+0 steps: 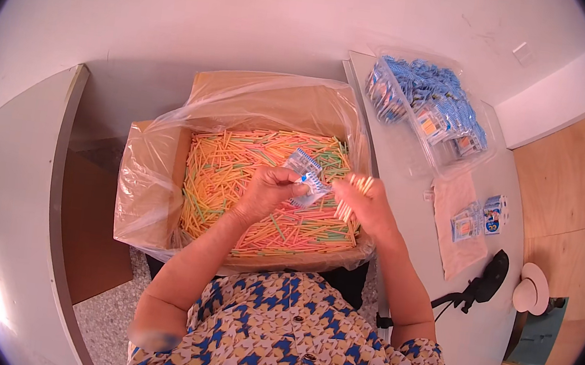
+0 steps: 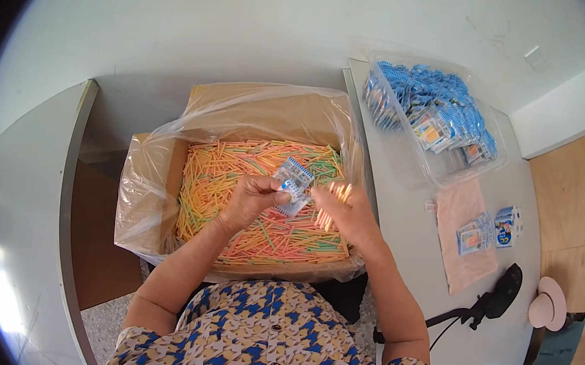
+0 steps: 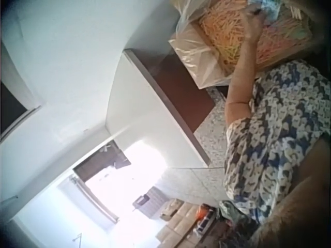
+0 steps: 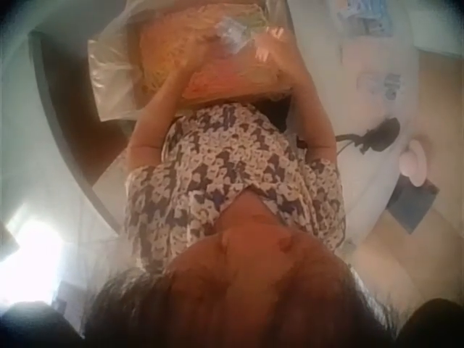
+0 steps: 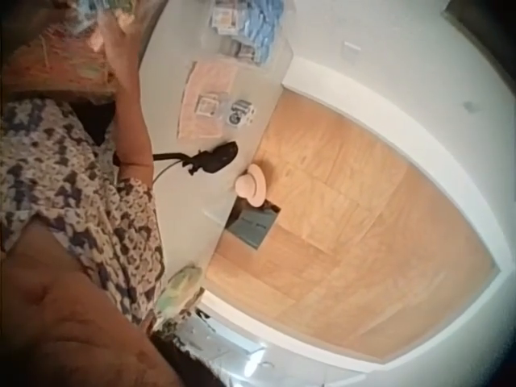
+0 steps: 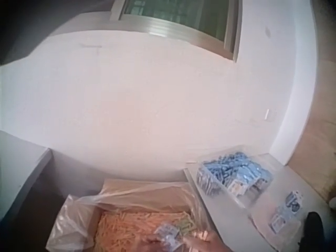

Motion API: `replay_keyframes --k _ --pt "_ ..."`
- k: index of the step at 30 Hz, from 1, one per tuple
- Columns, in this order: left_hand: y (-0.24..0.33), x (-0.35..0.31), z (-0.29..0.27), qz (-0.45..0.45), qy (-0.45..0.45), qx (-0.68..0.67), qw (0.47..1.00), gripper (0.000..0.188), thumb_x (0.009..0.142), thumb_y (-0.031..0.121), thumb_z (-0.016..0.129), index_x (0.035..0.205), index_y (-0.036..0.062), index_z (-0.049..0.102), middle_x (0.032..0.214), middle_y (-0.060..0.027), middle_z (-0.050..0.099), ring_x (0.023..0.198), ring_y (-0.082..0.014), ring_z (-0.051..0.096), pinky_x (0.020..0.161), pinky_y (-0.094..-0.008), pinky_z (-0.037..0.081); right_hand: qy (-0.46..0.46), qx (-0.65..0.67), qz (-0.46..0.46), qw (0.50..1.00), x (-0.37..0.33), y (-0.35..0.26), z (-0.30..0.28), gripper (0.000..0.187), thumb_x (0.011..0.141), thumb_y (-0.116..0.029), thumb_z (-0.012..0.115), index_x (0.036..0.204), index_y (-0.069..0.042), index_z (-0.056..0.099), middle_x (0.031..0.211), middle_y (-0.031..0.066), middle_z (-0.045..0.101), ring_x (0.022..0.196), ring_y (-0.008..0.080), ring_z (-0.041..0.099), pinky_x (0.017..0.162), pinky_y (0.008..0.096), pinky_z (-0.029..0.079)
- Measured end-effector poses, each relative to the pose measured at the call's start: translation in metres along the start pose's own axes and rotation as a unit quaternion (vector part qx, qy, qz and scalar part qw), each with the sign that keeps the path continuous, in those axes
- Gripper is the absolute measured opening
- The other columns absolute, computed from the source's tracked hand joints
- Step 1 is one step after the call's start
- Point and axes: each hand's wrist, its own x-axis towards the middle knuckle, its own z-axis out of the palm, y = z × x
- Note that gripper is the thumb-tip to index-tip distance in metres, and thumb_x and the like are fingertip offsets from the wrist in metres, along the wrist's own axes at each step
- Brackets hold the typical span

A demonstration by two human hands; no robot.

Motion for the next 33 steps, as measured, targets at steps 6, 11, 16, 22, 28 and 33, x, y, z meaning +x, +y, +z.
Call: replay_keyframes --k 6,11,16,22,28,33 --pt "0.002 0.002 0.006 0.029 -0.01 0.048 0.998 0.017 0.083 -0.001 0.066 0.099 0.0026 0.071 0.094 -0.0043 0.07 0.083 -0.0079 0.06 0.073 -0.0244 0.051 0.062 0.063 -0.048 0.995 0.012 -0.029 0.01 0.024 0.09 -0.019 0.062 0.073 -0.003 0.061 0.061 -0.0004 0.058 0.05 0.0052 0.052 0.044 0.0224 0.039" --pt "0.001 0.004 0.003 0.038 -0.013 0.078 0.996 0.017 0.083 -0.001 0.067 0.099 0.003 0.072 0.099 -0.0043 0.069 0.087 -0.0089 0.06 0.075 -0.0238 0.051 0.077 0.037 -0.094 0.992 0.016 -0.034 0.019 0.025 0.09 -0.017 0.062 0.069 -0.004 0.058 0.058 -0.0027 0.054 0.05 0.0034 0.048 0.043 0.0222 0.036" --pt "-0.001 0.003 0.004 0.042 -0.029 0.055 0.997 0.019 0.082 -0.002 0.067 0.1 0.0038 0.072 0.106 -0.0051 0.068 0.089 -0.0092 0.06 0.076 -0.0243 0.051 0.089 -0.082 -0.134 0.984 0.024 -0.018 0.019 0.027 0.09 -0.017 0.061 0.066 -0.006 0.054 0.058 -0.0049 0.05 0.054 0.0006 0.043 0.046 0.0217 0.032" --pt "0.002 0.004 0.004 0.031 -0.029 0.086 0.995 0.01 0.087 0.004 0.064 0.095 0.003 0.071 0.094 -0.0013 0.067 0.085 -0.0064 0.056 0.073 -0.0229 0.048 0.092 0.023 -0.079 0.992 0.024 -0.028 0.015 0.029 0.09 -0.016 0.061 0.065 -0.006 0.053 0.059 -0.0057 0.05 0.054 0.0007 0.043 0.046 0.0219 0.032" --pt "-0.002 0.005 -0.002 -0.023 -0.026 0.173 0.984 0.012 0.092 0.009 0.059 0.086 0.0018 0.068 0.073 0.0052 0.059 0.071 -0.0016 0.052 0.062 -0.0209 0.046 0.11 0.043 -0.056 0.991 0.023 -0.022 0.004 0.025 0.09 -0.017 0.062 0.068 -0.005 0.058 0.059 -0.0047 0.052 0.052 0.0015 0.046 0.045 0.0214 0.034" --pt "-0.005 0.004 0.0 -0.022 0.037 0.061 0.997 0.004 0.085 0.001 0.066 0.086 0.0021 0.07 0.077 0.0027 0.064 0.071 -0.0045 0.056 0.065 -0.0216 0.048 0.103 0.049 -0.071 0.991 0.025 -0.018 0.007 0.025 0.09 -0.018 0.063 0.069 -0.005 0.059 0.057 -0.0028 0.054 0.049 0.003 0.049 0.043 0.0211 0.035"
